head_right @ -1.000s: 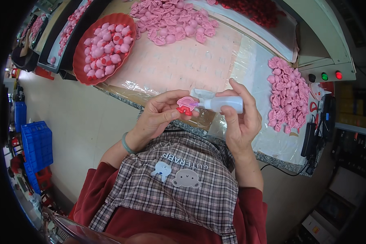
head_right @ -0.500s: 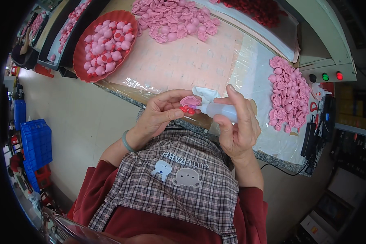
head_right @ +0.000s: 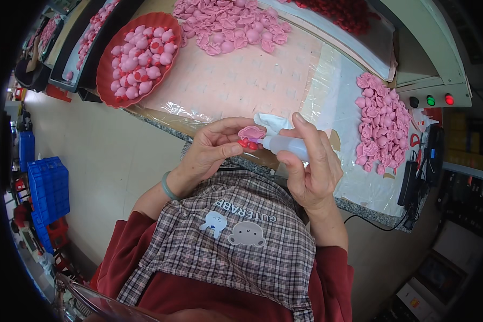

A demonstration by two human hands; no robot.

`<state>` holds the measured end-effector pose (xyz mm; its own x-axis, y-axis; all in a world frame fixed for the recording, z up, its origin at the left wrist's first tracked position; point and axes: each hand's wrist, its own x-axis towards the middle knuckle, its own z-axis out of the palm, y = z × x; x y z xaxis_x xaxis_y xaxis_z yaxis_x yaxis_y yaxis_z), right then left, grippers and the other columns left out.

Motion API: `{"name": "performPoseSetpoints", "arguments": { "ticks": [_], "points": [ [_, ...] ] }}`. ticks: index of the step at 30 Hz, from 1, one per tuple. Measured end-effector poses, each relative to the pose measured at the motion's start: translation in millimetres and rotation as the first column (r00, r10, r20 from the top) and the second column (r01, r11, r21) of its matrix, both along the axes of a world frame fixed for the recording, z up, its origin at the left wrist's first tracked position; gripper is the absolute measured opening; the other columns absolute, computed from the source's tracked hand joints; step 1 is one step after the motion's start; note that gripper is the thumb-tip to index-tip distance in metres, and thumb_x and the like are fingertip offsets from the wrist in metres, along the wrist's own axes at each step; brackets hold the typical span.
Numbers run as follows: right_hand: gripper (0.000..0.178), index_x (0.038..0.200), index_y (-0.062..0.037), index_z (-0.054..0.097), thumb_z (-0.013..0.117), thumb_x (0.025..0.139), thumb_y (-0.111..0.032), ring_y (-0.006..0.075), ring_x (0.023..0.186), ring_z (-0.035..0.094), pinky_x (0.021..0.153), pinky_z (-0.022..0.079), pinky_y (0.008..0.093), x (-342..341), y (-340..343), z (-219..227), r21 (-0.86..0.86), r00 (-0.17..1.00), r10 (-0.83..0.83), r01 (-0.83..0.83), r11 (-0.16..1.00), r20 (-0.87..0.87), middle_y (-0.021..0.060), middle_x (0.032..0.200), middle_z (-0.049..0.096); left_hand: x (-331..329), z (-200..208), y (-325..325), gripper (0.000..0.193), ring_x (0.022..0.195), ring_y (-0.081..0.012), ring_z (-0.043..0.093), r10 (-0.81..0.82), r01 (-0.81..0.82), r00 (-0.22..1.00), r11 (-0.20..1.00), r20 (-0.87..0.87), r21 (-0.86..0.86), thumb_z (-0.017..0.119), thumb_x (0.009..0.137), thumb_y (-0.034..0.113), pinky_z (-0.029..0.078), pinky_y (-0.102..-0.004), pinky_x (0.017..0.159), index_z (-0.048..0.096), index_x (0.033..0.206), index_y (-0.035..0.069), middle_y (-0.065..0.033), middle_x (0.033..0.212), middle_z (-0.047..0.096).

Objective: The recorder is applying glue from a bottle to small pink toy components and assembling them.

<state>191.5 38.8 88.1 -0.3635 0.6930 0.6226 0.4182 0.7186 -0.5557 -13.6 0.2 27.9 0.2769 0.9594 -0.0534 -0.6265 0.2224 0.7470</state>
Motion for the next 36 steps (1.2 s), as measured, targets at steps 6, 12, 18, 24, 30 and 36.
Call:
{"name": "performPoseSetpoints", "arguments": {
  "ticks": [6, 12, 18, 24, 30, 36],
  "points": [
    [0.049, 0.127, 0.0051, 0.055, 0.067, 0.090, -0.026, 0.0257, 0.077, 0.070, 0.063, 0.055, 0.0319, -1.2, 1.4, 0.1, 0.023, 1.000, 0.008, -0.008, 1.000, 0.017, 0.0188, 0.104, 0.069, 0.0, -1.2, 0.1, 0.048, 0.120, -0.0242, 0.058, 0.003, -0.003, 1.000, 1.000, 0.007, -0.008, 0.064, 0.090, 0.003, 0.048, -0.0370, 0.103, 0.049, 0.134, -0.003, -0.0185, 0.130, 0.058],
    [0.049, 0.126, 0.0051, 0.055, 0.068, 0.090, -0.025, 0.0255, 0.075, 0.070, 0.062, 0.055, 0.0319, -2.0, 1.9, -0.9, 0.043, 1.000, 0.014, -0.015, 0.999, 0.021, 0.0191, 0.101, 0.069, 0.0, -1.7, 0.3, 0.048, 0.120, -0.0241, 0.058, 0.004, -0.004, 1.000, 1.000, 0.002, -0.019, 0.064, 0.089, 0.002, 0.048, -0.0368, 0.103, 0.049, 0.134, -0.003, -0.0188, 0.130, 0.058],
    [0.046, 0.128, 0.0073, 0.054, 0.062, 0.095, -0.025, 0.0224, 0.079, 0.068, 0.067, 0.053, 0.0297, -4.8, -0.5, 1.7, 0.001, 1.000, 0.008, -0.008, 1.000, 0.026, 0.0180, 0.090, 0.067, 0.9, -3.7, 0.8, 0.047, 0.118, -0.0228, 0.059, -0.006, 0.006, 1.000, 1.000, 0.022, -0.012, 0.065, 0.089, 0.002, 0.048, -0.0353, 0.103, 0.050, 0.133, -0.003, -0.0168, 0.129, 0.059],
    [0.045, 0.127, 0.0073, 0.054, 0.062, 0.096, -0.024, 0.0225, 0.079, 0.068, 0.067, 0.053, 0.0297, -4.2, 0.9, 0.2, -0.011, 0.999, 0.017, -0.016, 1.000, 0.039, 0.0180, 0.090, 0.067, 0.6, -5.3, 0.9, 0.047, 0.120, -0.0239, 0.058, -0.004, 0.004, 1.000, 1.000, -0.002, -0.019, 0.066, 0.089, 0.005, 0.047, -0.0363, 0.103, 0.050, 0.133, -0.004, -0.0188, 0.129, 0.059],
    [0.047, 0.125, 0.0033, 0.058, 0.067, 0.090, -0.027, 0.0236, 0.074, 0.069, 0.061, 0.053, 0.0295, -4.5, 3.1, -1.5, 0.010, 1.000, -0.004, 0.005, 1.000, -0.024, 0.0155, 0.087, 0.069, 0.7, -2.1, 1.2, 0.047, 0.120, -0.0241, 0.058, -0.018, 0.018, 1.000, 0.999, -0.005, -0.027, 0.066, 0.089, 0.005, 0.047, -0.0362, 0.103, 0.051, 0.133, -0.004, -0.0191, 0.129, 0.059],
    [0.046, 0.125, 0.0029, 0.058, 0.067, 0.091, -0.027, 0.0237, 0.075, 0.069, 0.061, 0.053, 0.0295, -5.1, 2.9, -0.1, 0.021, 0.999, -0.014, 0.015, 1.000, -0.030, 0.0158, 0.085, 0.069, 2.3, -2.6, 1.6, 0.046, 0.116, -0.0220, 0.060, -0.014, 0.015, 1.000, 0.999, 0.026, -0.029, 0.065, 0.089, 0.002, 0.049, -0.0338, 0.101, 0.051, 0.133, -0.003, -0.0153, 0.127, 0.060]
  ]
}}
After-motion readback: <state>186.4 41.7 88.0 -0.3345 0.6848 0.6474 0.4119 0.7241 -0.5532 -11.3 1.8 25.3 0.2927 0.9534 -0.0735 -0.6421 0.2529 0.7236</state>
